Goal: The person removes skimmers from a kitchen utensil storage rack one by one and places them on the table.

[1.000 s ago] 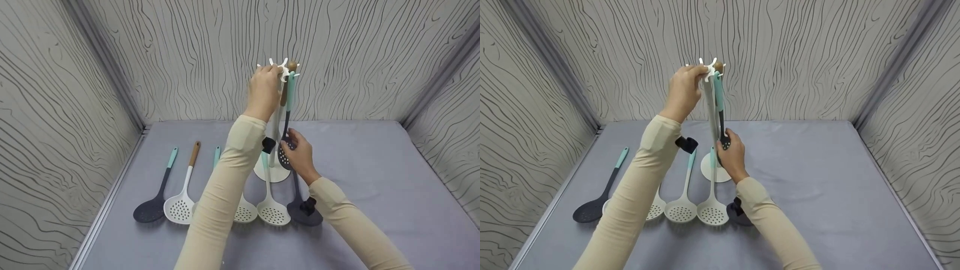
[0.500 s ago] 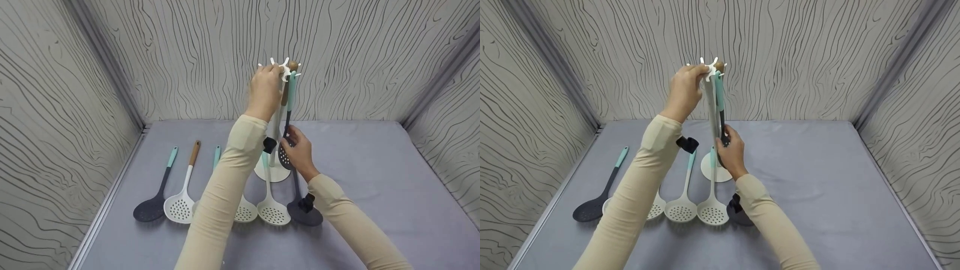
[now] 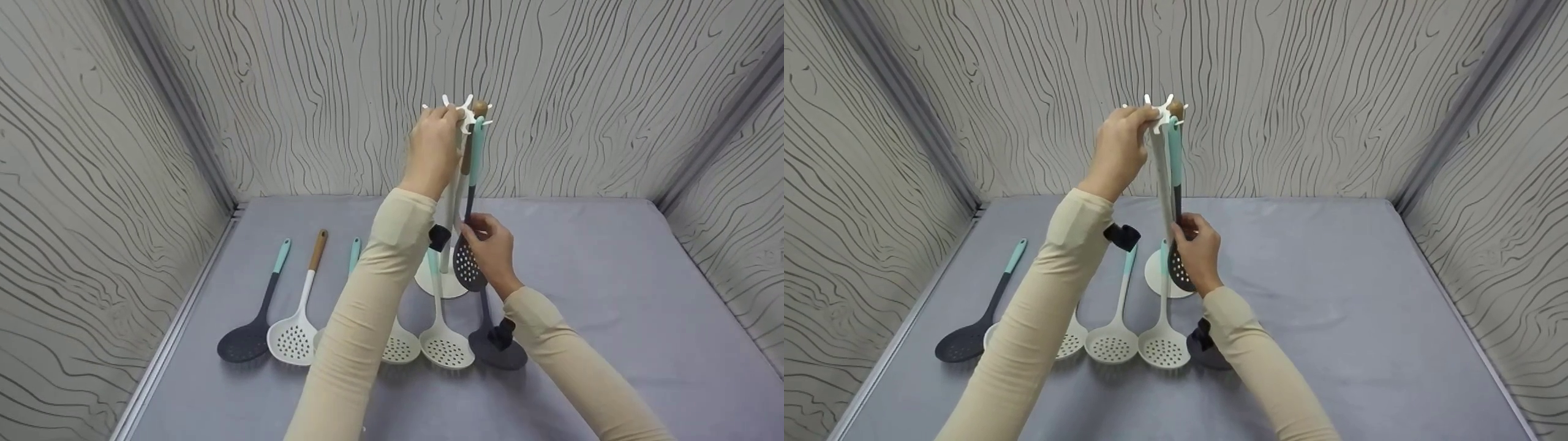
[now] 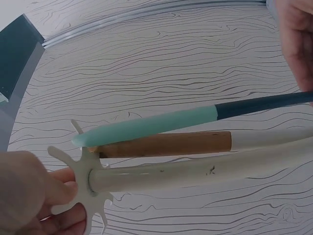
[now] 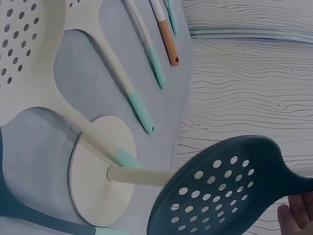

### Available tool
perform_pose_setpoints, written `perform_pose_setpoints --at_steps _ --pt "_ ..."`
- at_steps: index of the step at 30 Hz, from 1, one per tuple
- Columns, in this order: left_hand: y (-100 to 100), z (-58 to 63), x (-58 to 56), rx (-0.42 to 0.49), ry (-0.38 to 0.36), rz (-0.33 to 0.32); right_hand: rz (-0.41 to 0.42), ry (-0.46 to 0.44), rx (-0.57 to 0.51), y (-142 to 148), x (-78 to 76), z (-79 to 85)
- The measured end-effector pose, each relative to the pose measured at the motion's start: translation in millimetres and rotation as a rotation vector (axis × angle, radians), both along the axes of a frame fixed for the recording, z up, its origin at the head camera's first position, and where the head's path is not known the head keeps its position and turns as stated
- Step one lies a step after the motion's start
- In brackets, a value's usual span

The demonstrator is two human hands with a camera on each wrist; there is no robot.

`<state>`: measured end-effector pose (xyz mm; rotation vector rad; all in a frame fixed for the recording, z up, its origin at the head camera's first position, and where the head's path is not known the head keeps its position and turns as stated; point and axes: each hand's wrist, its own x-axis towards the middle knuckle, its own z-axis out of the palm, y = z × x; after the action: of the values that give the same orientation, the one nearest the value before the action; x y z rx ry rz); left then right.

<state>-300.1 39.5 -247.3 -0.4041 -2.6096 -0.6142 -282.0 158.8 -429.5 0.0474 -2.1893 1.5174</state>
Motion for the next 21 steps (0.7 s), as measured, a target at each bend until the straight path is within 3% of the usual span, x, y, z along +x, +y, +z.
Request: perform_pose_setpoints --at_steps 12,21 --pt "-0.5 -1.6 -2.8 0.027 -0.014 -0.014 -0.027 0.022 -0.057 1.4 -1.9 -6.3" --pt "-0.8 -3.7 -2.4 0.096 0.042 -0.041 -0.003 0.043 -0.064 2.1 0.6 -5.3"
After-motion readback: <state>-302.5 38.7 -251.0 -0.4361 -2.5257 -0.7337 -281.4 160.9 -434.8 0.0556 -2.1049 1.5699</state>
